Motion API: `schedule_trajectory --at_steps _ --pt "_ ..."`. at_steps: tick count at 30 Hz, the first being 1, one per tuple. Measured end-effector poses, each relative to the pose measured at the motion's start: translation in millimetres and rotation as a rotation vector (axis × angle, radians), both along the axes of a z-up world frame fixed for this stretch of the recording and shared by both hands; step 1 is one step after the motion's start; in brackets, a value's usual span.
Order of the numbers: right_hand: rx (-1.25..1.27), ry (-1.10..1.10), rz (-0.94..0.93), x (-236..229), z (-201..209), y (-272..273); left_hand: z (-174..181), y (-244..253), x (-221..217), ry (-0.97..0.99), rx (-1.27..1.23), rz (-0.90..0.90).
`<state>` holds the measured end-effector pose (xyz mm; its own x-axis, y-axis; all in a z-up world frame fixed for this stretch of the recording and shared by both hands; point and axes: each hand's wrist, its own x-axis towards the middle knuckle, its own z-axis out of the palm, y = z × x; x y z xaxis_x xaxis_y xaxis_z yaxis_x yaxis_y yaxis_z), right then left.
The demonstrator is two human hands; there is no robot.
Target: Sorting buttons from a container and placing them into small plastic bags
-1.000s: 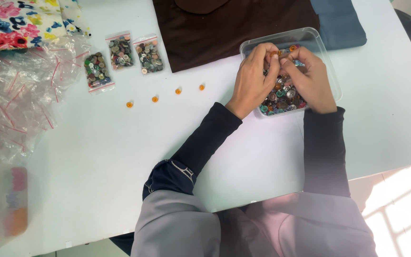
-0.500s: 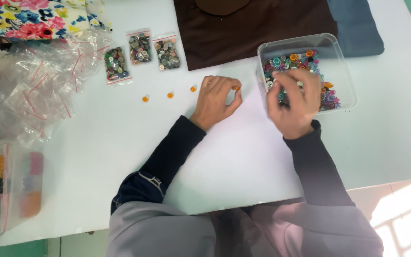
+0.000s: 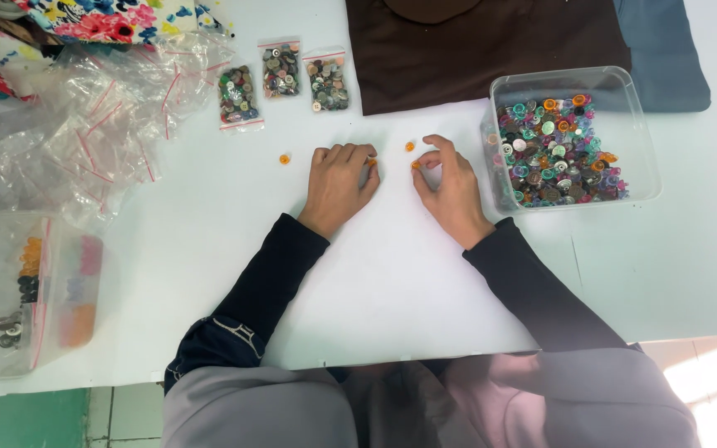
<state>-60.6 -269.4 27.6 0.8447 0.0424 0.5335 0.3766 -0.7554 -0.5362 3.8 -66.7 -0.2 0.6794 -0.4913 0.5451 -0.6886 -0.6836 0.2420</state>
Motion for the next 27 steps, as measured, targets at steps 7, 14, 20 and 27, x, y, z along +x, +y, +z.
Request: schedule_trajectory --at_steps 7,14,20,27 --pt "0.006 0.099 -0.076 17.7 -12.9 -6.1 -1.0 -1.3 0.9 -0.025 -0.002 0.091" --pt "-0.057 0.065 -0.079 22.7 -21.8 -11.3 -3.7 -1.9 1.0 -0.004 0.002 0.109" --pt "-0.141 -0.061 -0.047 13.1 -10.5 -12.3 6.8 -1.2 -4.3 -0.002 -0.028 0.096" --pt "-0.380 -0.573 -0.045 -23.4 56.7 -25.3 40.9 -34.0 -11.8 -0.164 -0.257 -0.032"
